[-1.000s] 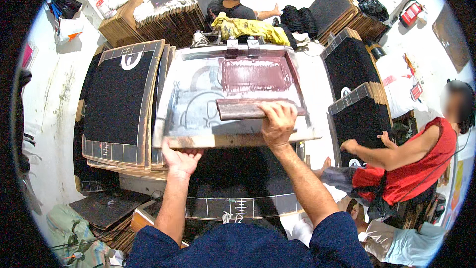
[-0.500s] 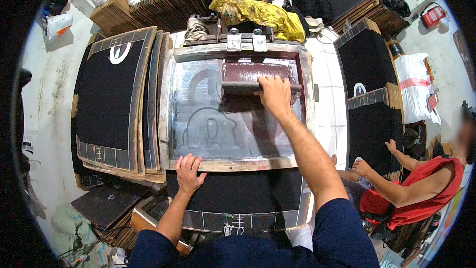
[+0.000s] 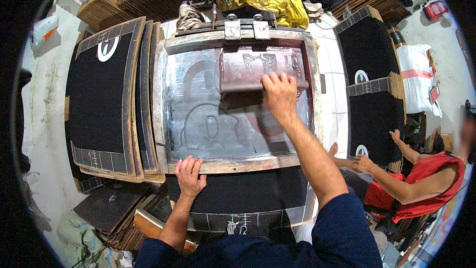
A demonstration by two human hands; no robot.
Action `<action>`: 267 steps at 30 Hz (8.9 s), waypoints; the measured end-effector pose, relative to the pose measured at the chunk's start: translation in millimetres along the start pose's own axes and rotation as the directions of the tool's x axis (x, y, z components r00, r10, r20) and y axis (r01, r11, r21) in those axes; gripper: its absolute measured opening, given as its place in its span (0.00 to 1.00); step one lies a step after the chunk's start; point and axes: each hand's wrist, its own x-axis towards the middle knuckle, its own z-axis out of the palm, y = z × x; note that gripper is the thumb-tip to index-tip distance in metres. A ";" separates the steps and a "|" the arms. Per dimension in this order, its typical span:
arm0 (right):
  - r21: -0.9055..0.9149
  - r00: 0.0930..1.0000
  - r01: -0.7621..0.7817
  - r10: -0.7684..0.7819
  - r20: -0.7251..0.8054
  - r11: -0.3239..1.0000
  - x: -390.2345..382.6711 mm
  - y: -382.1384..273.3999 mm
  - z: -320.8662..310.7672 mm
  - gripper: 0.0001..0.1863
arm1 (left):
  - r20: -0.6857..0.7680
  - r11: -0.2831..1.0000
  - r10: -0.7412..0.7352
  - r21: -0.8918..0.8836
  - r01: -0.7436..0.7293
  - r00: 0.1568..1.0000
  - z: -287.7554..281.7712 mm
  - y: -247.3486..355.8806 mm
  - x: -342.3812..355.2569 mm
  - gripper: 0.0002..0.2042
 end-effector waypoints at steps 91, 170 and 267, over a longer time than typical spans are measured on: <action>0.196 0.835 0.023 0.089 -0.542 0.980 174.8 28.0 -328.6 0.22 | 0.010 0.777 -0.620 0.152 0.611 0.785 -63.5 -253.6 -126.6 0.40; 0.191 0.858 -0.187 0.255 -0.447 0.964 243.3 -5.6 -365.6 0.30 | 0.013 0.517 -0.851 -0.155 0.842 0.525 -57.4 -18.1 -109.1 0.42; 0.067 0.946 -0.032 0.008 0.324 0.997 154.0 75.2 41.9 0.24 | 0.089 0.973 -0.079 -0.209 0.096 0.993 -51.5 47.5 49.6 0.22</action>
